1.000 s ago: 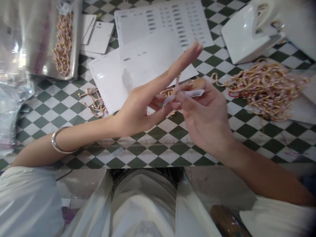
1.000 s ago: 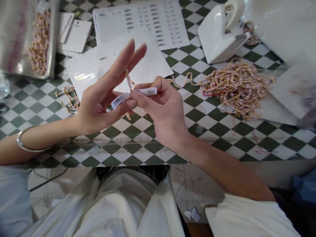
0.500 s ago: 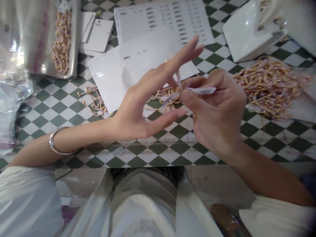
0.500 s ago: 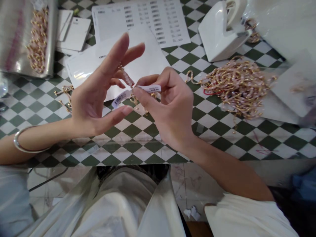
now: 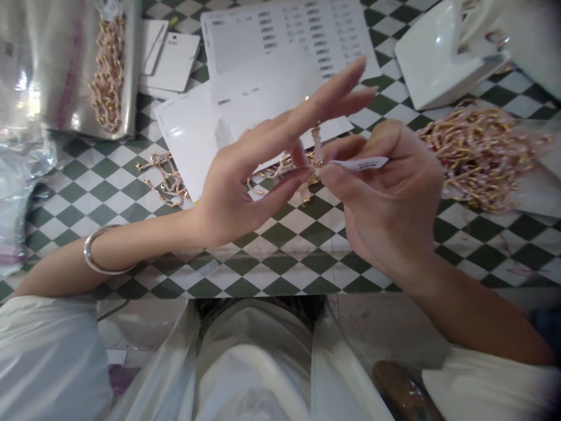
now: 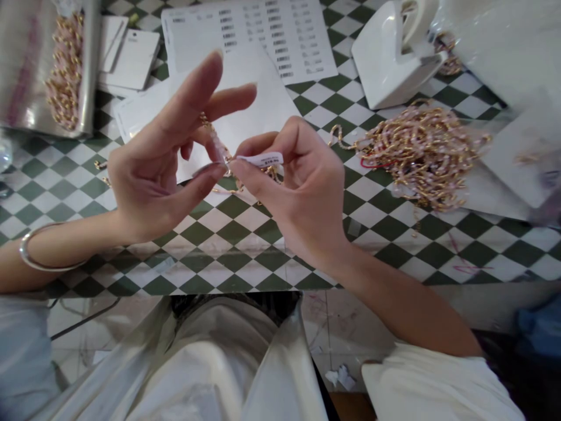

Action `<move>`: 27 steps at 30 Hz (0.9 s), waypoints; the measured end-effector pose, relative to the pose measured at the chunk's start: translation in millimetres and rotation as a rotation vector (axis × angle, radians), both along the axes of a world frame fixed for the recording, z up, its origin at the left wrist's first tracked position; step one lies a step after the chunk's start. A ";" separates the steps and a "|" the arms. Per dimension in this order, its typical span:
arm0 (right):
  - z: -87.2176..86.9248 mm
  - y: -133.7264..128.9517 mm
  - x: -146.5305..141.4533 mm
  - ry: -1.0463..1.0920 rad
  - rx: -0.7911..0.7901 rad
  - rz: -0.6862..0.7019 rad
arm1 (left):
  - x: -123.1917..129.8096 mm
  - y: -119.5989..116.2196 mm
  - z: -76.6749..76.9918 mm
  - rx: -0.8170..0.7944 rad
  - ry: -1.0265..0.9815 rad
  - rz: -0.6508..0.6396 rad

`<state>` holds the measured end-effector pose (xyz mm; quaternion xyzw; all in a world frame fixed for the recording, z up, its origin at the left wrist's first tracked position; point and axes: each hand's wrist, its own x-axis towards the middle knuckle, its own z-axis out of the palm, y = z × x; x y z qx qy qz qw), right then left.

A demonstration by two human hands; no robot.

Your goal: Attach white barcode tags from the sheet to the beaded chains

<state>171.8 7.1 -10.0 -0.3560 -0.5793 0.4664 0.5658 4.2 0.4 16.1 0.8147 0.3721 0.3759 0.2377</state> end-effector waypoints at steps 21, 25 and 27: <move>8.1 3.9 8.0 0.009 -0.027 0.184 | 3.6 7.6 -4.2 0.163 -0.087 -0.076; 8.1 4.3 9.7 -0.016 -0.062 0.194 | 1.0 5.0 -1.1 0.108 -0.094 -0.085; 8.1 4.3 10.8 -0.044 -0.069 0.191 | -1.7 6.9 -2.6 0.131 -0.067 -0.101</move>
